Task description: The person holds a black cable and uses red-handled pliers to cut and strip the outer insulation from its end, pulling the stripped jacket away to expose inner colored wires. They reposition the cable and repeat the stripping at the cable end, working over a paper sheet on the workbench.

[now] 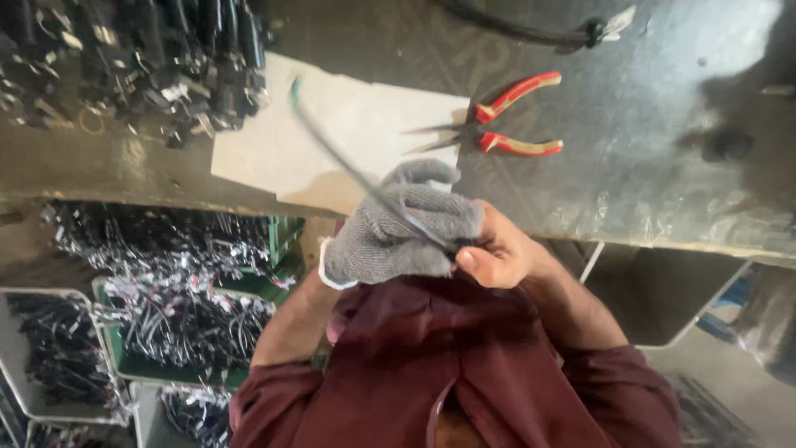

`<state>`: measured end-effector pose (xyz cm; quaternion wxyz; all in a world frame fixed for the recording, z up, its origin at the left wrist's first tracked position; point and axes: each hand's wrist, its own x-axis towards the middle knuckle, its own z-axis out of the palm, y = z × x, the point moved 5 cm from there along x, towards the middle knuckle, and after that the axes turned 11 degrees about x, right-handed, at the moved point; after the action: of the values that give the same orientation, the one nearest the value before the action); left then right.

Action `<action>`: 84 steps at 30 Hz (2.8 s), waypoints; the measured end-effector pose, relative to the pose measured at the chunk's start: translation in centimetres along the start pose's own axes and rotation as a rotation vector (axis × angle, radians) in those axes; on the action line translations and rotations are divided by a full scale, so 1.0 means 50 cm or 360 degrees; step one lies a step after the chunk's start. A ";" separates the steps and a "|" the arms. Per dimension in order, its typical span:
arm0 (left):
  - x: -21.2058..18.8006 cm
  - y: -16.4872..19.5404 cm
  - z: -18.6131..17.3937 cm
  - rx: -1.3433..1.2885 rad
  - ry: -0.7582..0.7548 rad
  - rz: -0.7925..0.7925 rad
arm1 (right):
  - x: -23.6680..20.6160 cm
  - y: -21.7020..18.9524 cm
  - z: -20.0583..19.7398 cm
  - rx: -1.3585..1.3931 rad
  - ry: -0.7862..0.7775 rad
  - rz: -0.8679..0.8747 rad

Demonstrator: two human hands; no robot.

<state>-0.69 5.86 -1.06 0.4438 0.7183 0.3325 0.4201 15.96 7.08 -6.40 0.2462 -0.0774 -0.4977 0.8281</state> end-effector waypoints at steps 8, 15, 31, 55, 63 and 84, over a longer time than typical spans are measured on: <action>0.013 -0.003 0.013 -0.0138 0.0406 -0.0320 | -0.034 0.079 -0.011 0.0290 0.0432 -0.0055; 0.024 -0.033 0.006 -0.0292 0.0460 -0.0458 | 0.004 0.011 -0.035 -0.0806 0.1146 -0.0146; -0.012 -0.009 -0.015 -0.0114 0.0528 -0.0364 | -0.022 -0.089 -0.136 -0.1571 0.0991 0.0238; -0.027 0.038 0.014 0.0744 0.0332 -0.0656 | 0.061 -0.130 -0.037 -0.1896 0.0521 -0.0034; -0.029 0.025 0.044 0.0781 0.0402 -0.0801 | 0.042 -0.119 -0.027 -0.1940 0.0692 0.0057; -0.009 0.058 0.016 0.0492 0.0231 -0.0744 | 0.050 -0.105 -0.017 -0.1831 0.0871 -0.0174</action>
<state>0.12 4.08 1.24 0.3890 0.6493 0.5800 0.3011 15.86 10.97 -2.01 0.3253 -0.3804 -0.7850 0.3651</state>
